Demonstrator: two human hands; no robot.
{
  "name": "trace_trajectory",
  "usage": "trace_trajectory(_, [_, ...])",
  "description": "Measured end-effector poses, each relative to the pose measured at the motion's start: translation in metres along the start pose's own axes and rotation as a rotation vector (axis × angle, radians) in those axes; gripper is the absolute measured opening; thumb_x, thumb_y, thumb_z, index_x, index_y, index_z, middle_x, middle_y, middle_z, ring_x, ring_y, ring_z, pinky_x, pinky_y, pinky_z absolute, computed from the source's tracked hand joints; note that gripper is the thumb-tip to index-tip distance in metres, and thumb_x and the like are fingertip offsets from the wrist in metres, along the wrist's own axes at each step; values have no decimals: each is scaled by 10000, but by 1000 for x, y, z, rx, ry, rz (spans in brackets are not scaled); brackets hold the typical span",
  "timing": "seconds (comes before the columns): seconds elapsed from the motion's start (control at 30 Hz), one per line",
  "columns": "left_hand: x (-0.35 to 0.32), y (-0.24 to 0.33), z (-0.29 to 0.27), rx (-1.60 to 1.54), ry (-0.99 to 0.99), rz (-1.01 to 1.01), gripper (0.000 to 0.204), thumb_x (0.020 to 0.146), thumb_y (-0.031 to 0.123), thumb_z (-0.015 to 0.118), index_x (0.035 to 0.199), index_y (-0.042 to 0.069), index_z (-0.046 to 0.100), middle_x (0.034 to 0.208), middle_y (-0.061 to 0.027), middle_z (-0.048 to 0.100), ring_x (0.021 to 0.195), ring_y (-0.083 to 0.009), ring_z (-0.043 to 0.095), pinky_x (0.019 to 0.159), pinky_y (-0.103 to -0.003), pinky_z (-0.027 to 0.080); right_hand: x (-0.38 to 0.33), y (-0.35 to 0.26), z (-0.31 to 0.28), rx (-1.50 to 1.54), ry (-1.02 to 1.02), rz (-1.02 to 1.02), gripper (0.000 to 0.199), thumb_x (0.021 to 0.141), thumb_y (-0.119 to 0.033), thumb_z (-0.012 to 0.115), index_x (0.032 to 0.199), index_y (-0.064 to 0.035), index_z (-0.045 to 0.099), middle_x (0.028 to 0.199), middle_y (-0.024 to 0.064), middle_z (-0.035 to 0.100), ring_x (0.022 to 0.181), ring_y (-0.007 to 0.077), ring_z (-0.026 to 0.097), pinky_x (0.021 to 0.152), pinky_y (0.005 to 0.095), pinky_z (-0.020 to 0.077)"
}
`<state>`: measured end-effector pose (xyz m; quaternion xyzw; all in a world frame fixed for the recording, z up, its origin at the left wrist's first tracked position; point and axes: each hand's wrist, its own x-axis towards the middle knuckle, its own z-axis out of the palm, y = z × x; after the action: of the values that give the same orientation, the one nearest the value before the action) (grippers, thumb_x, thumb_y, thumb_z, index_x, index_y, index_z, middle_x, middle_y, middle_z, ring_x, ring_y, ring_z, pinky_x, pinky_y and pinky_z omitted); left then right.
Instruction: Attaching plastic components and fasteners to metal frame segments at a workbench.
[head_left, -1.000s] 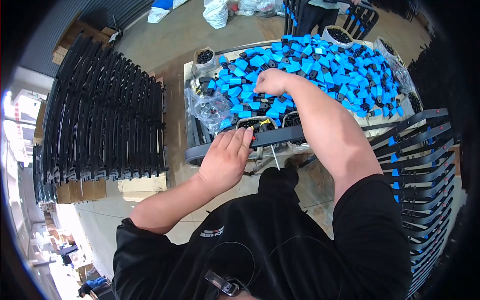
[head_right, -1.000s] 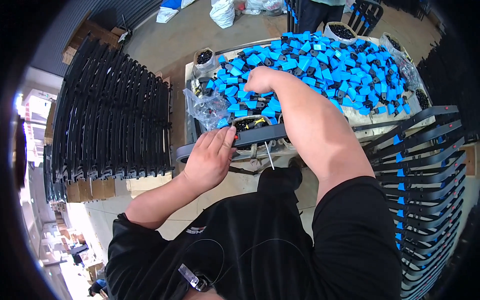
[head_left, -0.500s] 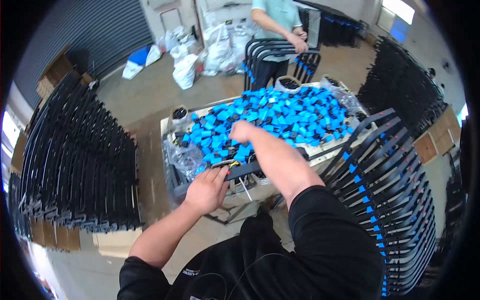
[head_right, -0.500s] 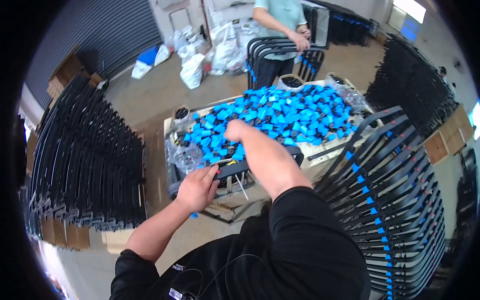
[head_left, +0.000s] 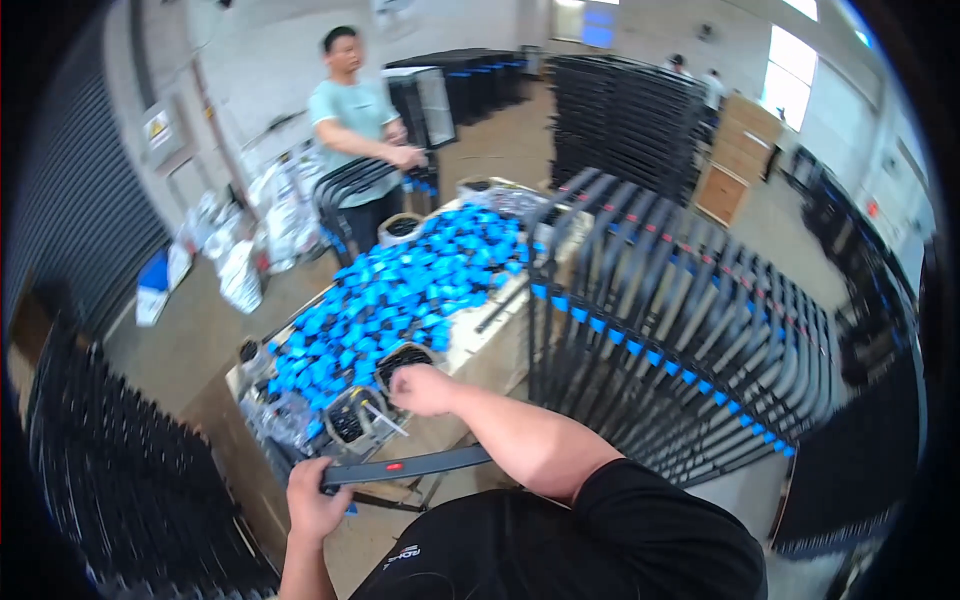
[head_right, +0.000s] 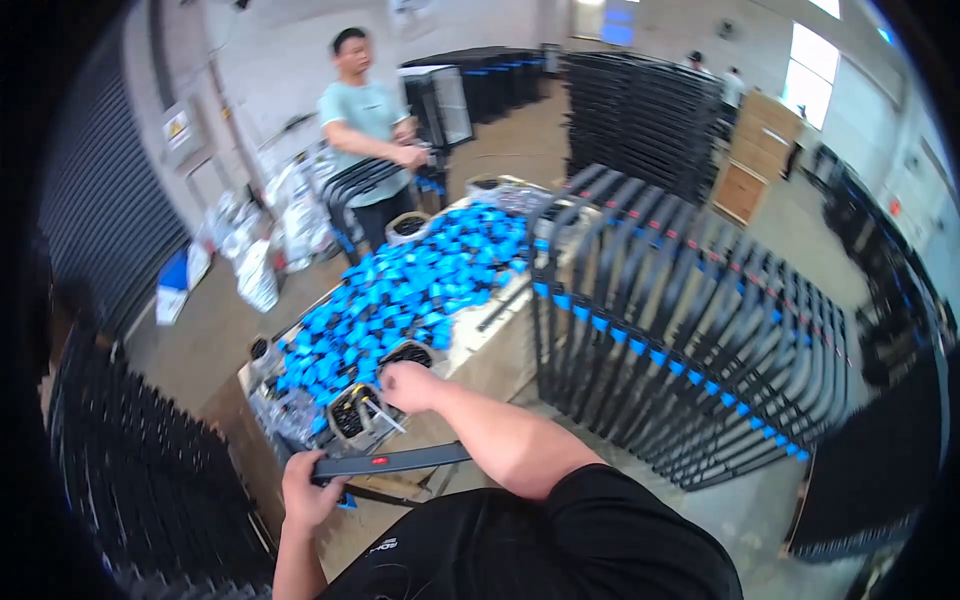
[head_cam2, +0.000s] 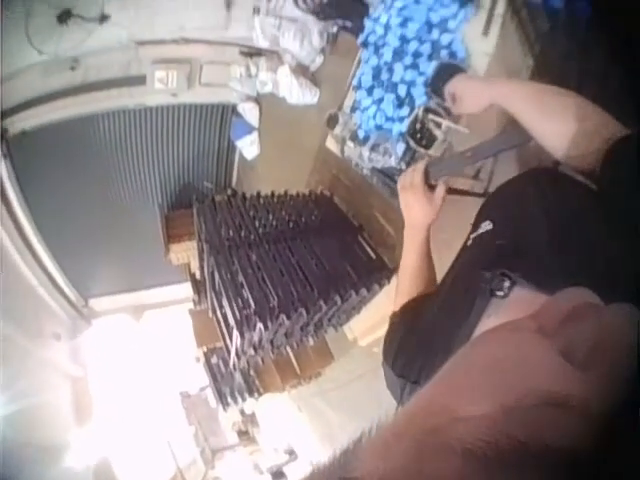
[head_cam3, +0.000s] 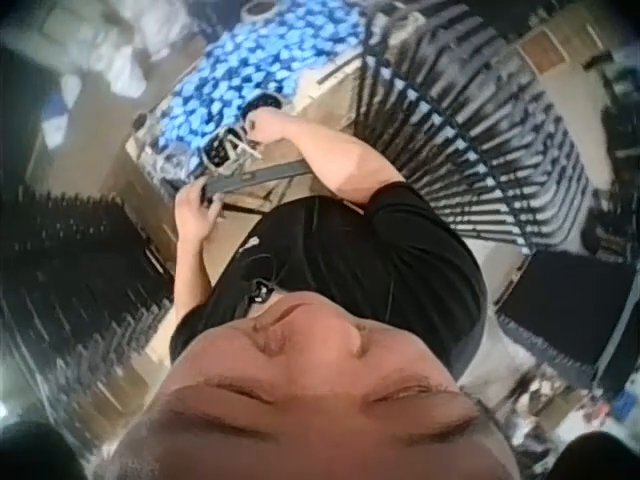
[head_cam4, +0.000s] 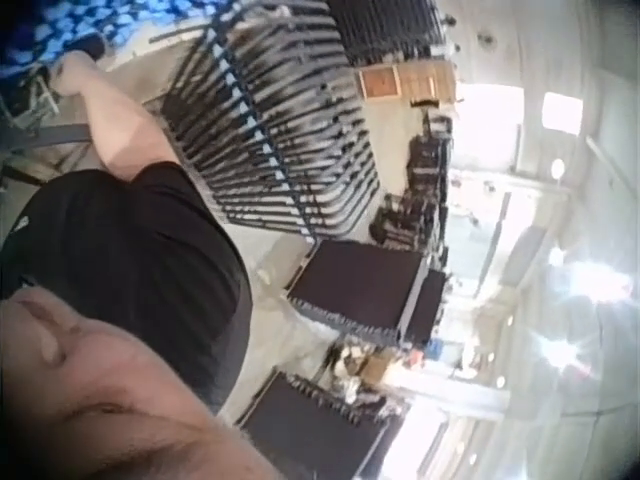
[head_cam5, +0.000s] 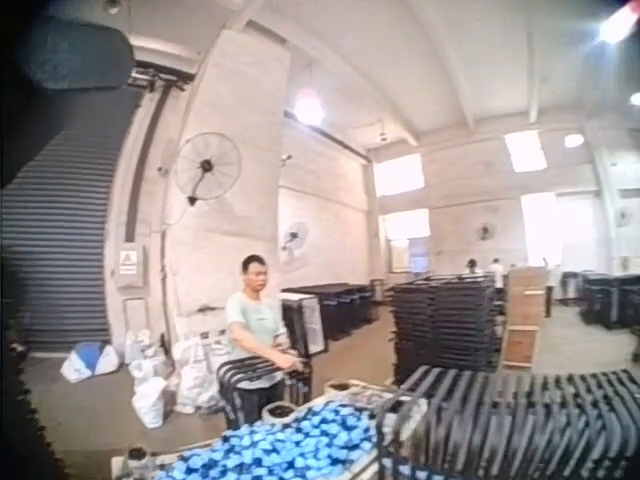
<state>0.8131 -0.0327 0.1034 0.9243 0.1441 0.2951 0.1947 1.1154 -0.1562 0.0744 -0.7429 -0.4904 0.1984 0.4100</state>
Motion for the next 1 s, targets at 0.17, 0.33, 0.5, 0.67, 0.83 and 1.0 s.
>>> trace_trajectory(0.17, [-27, -16, 37, -64, 134, -170, 219, 678, 64, 785, 789, 42, 597, 686, -132, 569, 647, -320, 572, 655, -380, 486, -125, -72, -90, -34, 232, -173, 248, 897, -239, 733, 1051, -58, 660, 901, 135, 713, 840, 258, 702, 732, 365, 535])
trace_trajectory(0.33, [-33, 77, 35, -123, 102, -8, 233, 684, 61, 787, 799, 29, 587, 707, -113, 581, 658, -264, 584, 662, -355, 494, -346, 71, -147, 242, 282, 183, 323, 982, -340, 637, 1101, -43, 678, 944, 72, 716, 855, 186, 664, 799, 372, 528])
trace_trajectory(0.5, [-43, 182, 61, -591, 115, -55, 259, 678, 35, 780, 864, 17, 601, 766, -32, 604, 698, -110, 561, 650, -272, 472, -483, 127, -86, 991, 1007, 383, 390, 1035, -334, 550, 1128, 14, 698, 1045, 55, 677, 1064, 126, 559, 990, 292, 414])
trace_trajectory(0.67, [-40, 266, 95, -193, -78, 121, 202, 653, 75, 766, 752, 18, 599, 635, -69, 561, 594, -145, 533, 567, -315, 445, -582, 126, -92, 800, 1373, 500, 428, 1015, -385, 543, 805, -19, 613, 693, 6, 510, 688, 130, 466, 634, 341, 389])
trace_trajectory(0.83, [-49, 353, 118, -288, -242, 350, 235, 616, 39, 765, 720, 47, 555, 604, -13, 534, 567, -107, 517, 537, -273, 416, -730, 87, -73, 738, 1560, 479, 427, 1014, -327, 481, 745, -19, 605, 700, 27, 555, 713, 146, 493, 689, 346, 396])
trace_trajectory(1.0, [-26, 476, 150, -456, -387, 492, 249, 608, 58, 796, 696, 41, 563, 599, -22, 548, 562, -112, 526, 533, -275, 424, -837, 14, -102, 399, 1852, 623, 461, 995, -318, 447, 714, 11, 607, 666, 93, 591, 686, 199, 530, 702, 362, 410])
